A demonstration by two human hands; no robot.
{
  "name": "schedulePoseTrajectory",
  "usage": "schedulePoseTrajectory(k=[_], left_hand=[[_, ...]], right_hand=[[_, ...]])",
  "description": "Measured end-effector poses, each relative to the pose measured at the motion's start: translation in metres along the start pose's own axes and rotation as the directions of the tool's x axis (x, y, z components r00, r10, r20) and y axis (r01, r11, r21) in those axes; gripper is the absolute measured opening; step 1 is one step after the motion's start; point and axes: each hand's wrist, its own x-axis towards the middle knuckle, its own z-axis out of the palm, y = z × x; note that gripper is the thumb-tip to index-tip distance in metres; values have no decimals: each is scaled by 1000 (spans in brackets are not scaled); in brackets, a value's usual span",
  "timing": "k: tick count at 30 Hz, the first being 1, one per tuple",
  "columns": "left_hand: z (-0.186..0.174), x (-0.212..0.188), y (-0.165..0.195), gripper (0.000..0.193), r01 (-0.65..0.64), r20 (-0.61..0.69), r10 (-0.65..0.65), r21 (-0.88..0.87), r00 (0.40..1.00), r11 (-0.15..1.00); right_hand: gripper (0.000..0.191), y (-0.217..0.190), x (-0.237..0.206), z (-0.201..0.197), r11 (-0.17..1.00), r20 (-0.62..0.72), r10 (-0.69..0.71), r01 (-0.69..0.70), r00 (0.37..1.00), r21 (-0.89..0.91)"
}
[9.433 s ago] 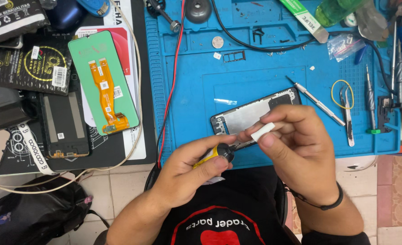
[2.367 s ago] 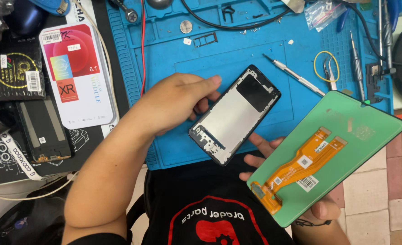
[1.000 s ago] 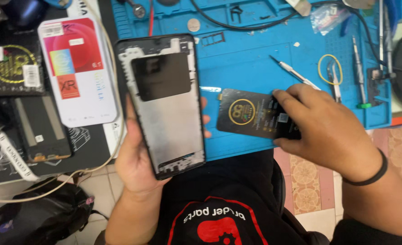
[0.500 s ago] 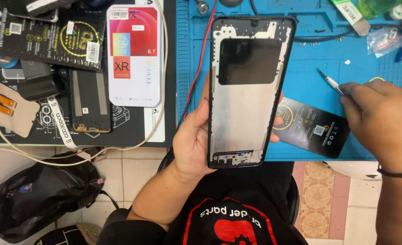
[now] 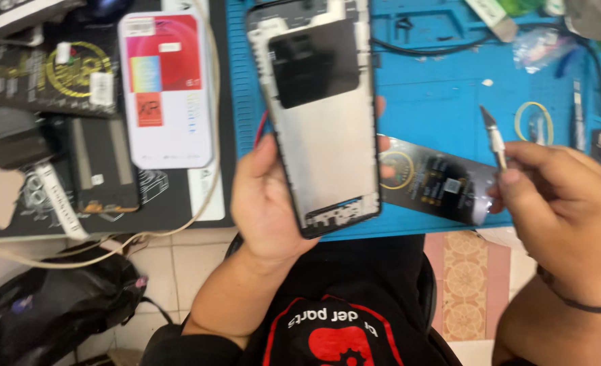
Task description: The person tests a phone, then uses a yellow handheld tool to scrape old adhesive off the phone frame. They apply adhesive from a tube to the frame, then align and press a new screen assembly onto the frame by hand.
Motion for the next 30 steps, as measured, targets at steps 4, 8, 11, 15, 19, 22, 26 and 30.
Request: schedulePoseTrajectory(k=[4,8,11,15,19,22,26,30], left_hand=[[1,-1,-1,69,5,-33,-6,-24,999,1000],[2,-2,-2,75,20,-65,-18,33,998,999],[2,-3,-4,75,38,-62,-34,76,997,996],[2,-4,-3,75,51,-77,-43,104,996,993],[2,-4,-3,75,54,-78,-47,93,996,994],[2,-3,-3,74,51,-69,-46,80,997,995],[2,0,-3,76,36,-73,-31,71,997,997],[3,0,-2,74,0,-59,3,62,998,998]], right_hand=[[19,-7,-3,5,861,65,272,-273,960,428],[18,-6,-12,16,639,156,277,-303,948,707],[18,-1,-17,21,539,151,269,-279,951,795],[10,6,-24,22,683,132,273,-288,953,671],[12,13,-28,25,643,28,143,-115,989,757],[14,15,-36,29,541,136,155,-199,979,817],[33,9,-58,44,282,384,84,-392,919,876],[36,3,-81,60,392,587,311,-664,747,637]])
